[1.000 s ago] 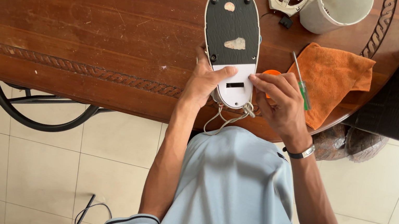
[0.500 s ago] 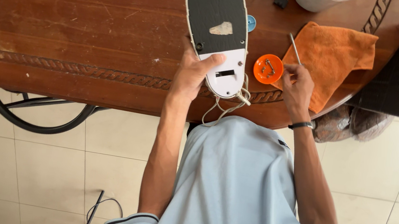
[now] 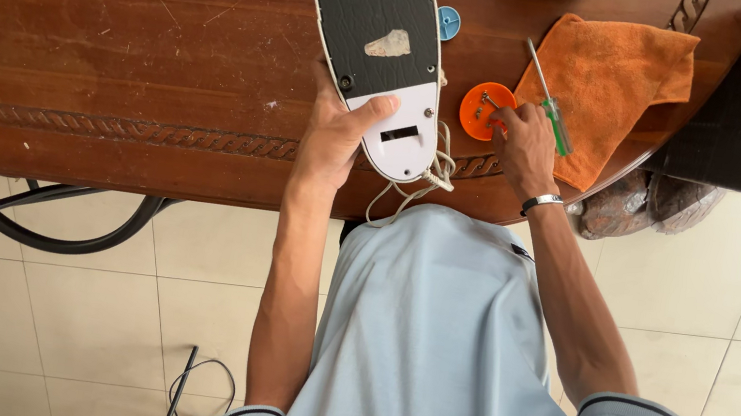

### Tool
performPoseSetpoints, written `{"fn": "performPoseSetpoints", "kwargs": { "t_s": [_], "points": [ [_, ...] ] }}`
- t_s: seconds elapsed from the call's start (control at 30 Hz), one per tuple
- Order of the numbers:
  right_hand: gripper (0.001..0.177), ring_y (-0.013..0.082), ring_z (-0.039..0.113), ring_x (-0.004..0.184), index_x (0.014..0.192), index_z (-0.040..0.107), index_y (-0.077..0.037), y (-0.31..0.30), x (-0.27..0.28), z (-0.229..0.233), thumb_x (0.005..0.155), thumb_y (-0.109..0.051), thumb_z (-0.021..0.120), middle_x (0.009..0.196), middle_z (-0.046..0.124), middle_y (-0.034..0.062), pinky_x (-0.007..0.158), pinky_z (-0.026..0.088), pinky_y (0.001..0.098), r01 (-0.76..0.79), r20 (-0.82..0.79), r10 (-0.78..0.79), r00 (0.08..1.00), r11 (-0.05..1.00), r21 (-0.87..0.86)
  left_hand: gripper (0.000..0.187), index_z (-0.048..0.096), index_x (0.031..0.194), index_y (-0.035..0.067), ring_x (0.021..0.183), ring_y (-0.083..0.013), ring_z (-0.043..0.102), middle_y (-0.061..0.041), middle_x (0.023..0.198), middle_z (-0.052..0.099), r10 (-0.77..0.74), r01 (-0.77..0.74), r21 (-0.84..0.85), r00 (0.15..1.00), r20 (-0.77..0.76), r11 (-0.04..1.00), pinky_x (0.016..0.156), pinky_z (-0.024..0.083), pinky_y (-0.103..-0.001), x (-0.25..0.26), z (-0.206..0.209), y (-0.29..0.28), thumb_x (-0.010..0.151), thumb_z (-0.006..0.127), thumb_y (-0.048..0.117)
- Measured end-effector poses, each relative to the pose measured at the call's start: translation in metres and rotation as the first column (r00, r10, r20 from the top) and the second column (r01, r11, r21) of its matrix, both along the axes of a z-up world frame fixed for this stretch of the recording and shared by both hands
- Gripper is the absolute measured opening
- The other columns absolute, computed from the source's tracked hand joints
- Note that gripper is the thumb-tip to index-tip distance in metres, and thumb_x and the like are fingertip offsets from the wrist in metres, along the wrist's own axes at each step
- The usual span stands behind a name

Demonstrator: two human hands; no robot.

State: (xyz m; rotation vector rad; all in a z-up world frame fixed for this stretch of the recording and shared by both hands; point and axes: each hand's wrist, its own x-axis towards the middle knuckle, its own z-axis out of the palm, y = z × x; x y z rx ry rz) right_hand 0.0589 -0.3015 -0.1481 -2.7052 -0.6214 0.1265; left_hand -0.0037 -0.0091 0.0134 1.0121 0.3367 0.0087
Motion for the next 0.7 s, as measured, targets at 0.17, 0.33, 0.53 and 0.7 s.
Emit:
{"fn": "performPoseSetpoints", "kwargs": {
  "t_s": [0.17, 0.33, 0.53, 0.7],
  "points": [
    [0.019, 0.0287, 0.055, 0.095, 0.105, 0.070, -0.007, 0.005, 0.005, -0.002, 0.088, -0.013, 0.079, 0.100, 0.058, 0.0103, 0.086, 0.047, 0.0432, -0.055, 0.072, 0.063, 0.995, 0.992, -0.111, 0.110, 0.016, 0.153, 0.011, 0.133, -0.0318, 0.058, -0.021, 0.137, 0.055, 0.013, -0.013, 0.055, 1.000, 0.003, 0.998, 0.110, 0.050, -0.048, -0.001, -0.008, 0.000, 0.075, 0.091, 0.030],
    [0.017, 0.0300, 0.055, 0.097, 0.104, 0.067, -0.005, 0.015, 0.006, 0.001, 0.091, -0.009, 0.075, 0.105, 0.057, 0.0152, 0.083, 0.048, 0.0438, 0.001, 0.024, -0.003, 1.000, 0.997, 0.082, 0.108, 0.021, 0.152, 0.008, 0.135, -0.0332, 0.056, -0.022, 0.137, 0.056, 0.013, -0.013, 0.047, 1.000, 0.001, 0.999, 0.111, 0.050, -0.048, 0.001, -0.017, 0.000, 0.074, 0.091, 0.032],
    [0.007, 0.0142, 0.069, 0.093, 0.112, 0.056, -0.003, 0.026, 0.004, 0.046, 0.107, -0.007, 0.060, 0.101, 0.069, 0.0051, 0.081, 0.057, 0.0298, 0.356, -0.440, -0.118, 0.890, 0.781, 0.512, 0.109, 0.017, 0.152, 0.006, 0.136, -0.0328, 0.053, -0.021, 0.139, 0.053, 0.037, -0.037, 0.045, 0.999, -0.012, 0.998, 0.114, 0.048, -0.046, 0.005, -0.023, -0.005, 0.075, 0.090, 0.030],
    [0.010, 0.0099, 0.068, 0.094, 0.116, 0.062, 0.000, 0.031, -0.009, 0.127, 0.109, -0.007, 0.065, 0.104, 0.070, 0.0059, 0.086, 0.058, 0.0244, 0.487, -0.599, 0.072, 0.798, 0.509, 0.710, 0.107, 0.014, 0.152, 0.005, 0.138, -0.0322, 0.050, -0.021, 0.142, 0.050, 0.027, -0.026, 0.045, 0.999, -0.024, 0.999, 0.118, 0.046, -0.043, 0.004, -0.024, -0.009, 0.077, 0.087, 0.023]
  ]
}}
